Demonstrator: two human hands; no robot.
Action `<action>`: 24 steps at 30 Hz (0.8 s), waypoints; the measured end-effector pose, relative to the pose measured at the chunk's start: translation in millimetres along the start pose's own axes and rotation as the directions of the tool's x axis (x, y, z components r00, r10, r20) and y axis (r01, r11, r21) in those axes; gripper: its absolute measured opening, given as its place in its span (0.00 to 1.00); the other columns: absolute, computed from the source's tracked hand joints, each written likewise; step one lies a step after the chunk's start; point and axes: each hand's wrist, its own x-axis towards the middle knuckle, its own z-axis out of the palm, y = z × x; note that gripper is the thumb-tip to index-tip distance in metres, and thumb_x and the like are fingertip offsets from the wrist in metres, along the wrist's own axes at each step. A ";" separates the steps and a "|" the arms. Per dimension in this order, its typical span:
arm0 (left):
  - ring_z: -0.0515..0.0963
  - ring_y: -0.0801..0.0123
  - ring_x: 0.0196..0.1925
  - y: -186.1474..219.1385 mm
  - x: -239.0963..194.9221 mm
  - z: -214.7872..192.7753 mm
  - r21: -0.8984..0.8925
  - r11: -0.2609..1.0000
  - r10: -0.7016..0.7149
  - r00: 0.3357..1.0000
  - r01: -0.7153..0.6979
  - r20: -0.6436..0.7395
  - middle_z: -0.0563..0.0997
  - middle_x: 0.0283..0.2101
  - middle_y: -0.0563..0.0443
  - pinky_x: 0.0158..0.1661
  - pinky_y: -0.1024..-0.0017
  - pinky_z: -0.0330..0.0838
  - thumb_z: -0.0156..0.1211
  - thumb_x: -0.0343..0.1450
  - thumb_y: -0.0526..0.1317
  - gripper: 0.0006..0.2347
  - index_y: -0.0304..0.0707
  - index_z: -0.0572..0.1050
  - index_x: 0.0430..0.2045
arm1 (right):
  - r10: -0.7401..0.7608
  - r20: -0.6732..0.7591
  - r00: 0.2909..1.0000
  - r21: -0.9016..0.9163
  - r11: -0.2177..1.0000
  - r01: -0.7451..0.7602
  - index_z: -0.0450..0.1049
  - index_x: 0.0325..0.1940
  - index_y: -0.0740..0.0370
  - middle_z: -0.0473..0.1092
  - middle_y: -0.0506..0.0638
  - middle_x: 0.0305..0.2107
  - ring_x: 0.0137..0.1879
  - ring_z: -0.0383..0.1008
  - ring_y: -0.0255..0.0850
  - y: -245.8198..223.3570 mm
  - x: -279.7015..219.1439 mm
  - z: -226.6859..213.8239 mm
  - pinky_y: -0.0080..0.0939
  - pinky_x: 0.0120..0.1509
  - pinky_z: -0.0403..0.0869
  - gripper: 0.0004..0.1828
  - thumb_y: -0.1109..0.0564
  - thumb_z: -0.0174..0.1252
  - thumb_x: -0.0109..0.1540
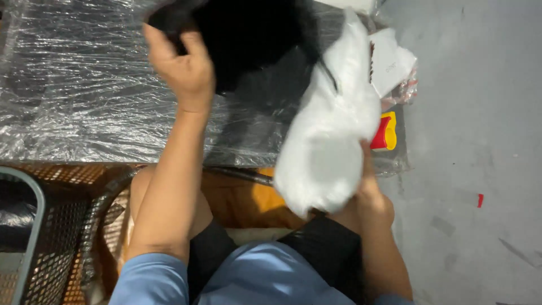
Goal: The person wraps a white item in bubble wrap, ties the bundle, and secures it with tape. Then the person places the wrapped bundle into a black plastic bag and ties the bag closed.
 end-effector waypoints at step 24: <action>0.78 0.60 0.16 26.5 -72.2 29.3 0.379 0.745 0.091 0.646 -0.549 0.758 0.76 0.16 0.56 0.19 0.62 0.71 0.66 0.63 0.41 0.11 0.48 0.74 0.38 | 0.735 0.021 0.678 0.436 0.603 -0.668 0.53 0.78 0.60 0.62 0.61 0.67 0.69 0.65 0.52 -56.5 -44.7 18.1 0.56 0.73 0.63 0.45 0.38 0.51 0.61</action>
